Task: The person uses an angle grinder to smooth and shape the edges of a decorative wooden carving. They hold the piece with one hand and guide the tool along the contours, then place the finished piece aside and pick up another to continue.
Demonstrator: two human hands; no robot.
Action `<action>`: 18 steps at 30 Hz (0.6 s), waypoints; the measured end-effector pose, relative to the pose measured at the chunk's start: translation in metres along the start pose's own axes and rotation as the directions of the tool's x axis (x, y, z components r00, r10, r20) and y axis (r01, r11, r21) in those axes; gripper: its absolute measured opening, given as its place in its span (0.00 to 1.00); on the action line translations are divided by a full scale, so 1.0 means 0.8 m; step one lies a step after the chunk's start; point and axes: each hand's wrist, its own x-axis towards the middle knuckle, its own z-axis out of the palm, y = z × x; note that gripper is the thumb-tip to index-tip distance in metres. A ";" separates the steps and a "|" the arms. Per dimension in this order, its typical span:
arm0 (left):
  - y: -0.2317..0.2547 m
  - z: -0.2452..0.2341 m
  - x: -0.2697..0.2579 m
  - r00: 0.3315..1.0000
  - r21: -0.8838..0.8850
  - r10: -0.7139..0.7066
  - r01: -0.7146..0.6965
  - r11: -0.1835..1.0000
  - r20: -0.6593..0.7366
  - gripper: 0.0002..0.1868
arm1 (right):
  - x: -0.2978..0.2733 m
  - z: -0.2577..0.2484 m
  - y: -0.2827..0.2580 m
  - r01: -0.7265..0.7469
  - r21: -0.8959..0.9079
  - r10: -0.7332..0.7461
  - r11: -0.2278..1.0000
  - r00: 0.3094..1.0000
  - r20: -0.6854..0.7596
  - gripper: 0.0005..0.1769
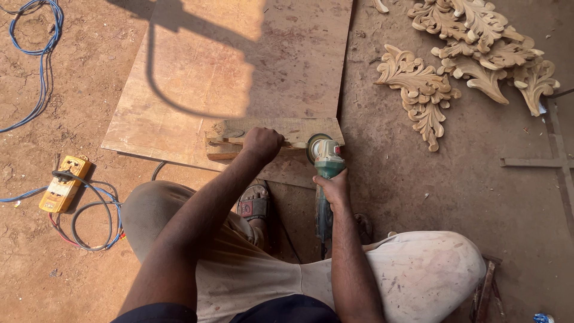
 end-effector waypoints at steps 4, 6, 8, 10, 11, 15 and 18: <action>0.000 0.003 0.001 1.000 0.014 0.008 -0.008 1.000 0.007 0.12 | -0.002 -0.011 -0.001 -0.028 -0.235 0.010 0.972 0.997 -0.079 0.56; -0.003 0.003 0.002 1.000 -0.002 0.014 -0.014 1.000 -0.004 0.12 | -0.003 -0.014 -0.007 -0.070 -0.349 0.035 0.934 0.994 -0.106 0.61; 0.000 0.005 0.003 1.000 0.002 0.015 -0.015 1.000 -0.007 0.11 | -0.007 -0.021 -0.013 -0.099 -0.422 0.045 0.901 0.990 -0.135 0.60; -0.001 0.007 0.003 1.000 0.000 0.015 -0.015 1.000 -0.019 0.11 | -0.012 -0.025 -0.018 -0.124 -0.476 0.051 0.871 0.985 -0.162 0.58; -0.001 0.008 0.003 0.999 -0.003 0.015 -0.015 1.000 -0.031 0.11 | -0.014 -0.026 -0.020 -0.135 -0.495 0.054 0.858 0.983 -0.175 0.56; -0.001 0.010 0.005 1.000 -0.009 0.002 -0.003 1.000 -0.019 0.11 | -0.016 -0.036 -0.023 -0.182 -0.523 0.064 0.833 0.970 -0.235 0.51; -0.002 0.013 0.005 0.999 -0.006 0.001 -0.002 1.000 -0.047 0.11 | -0.013 -0.045 -0.017 -0.181 -0.488 0.046 0.854 0.960 -0.275 0.53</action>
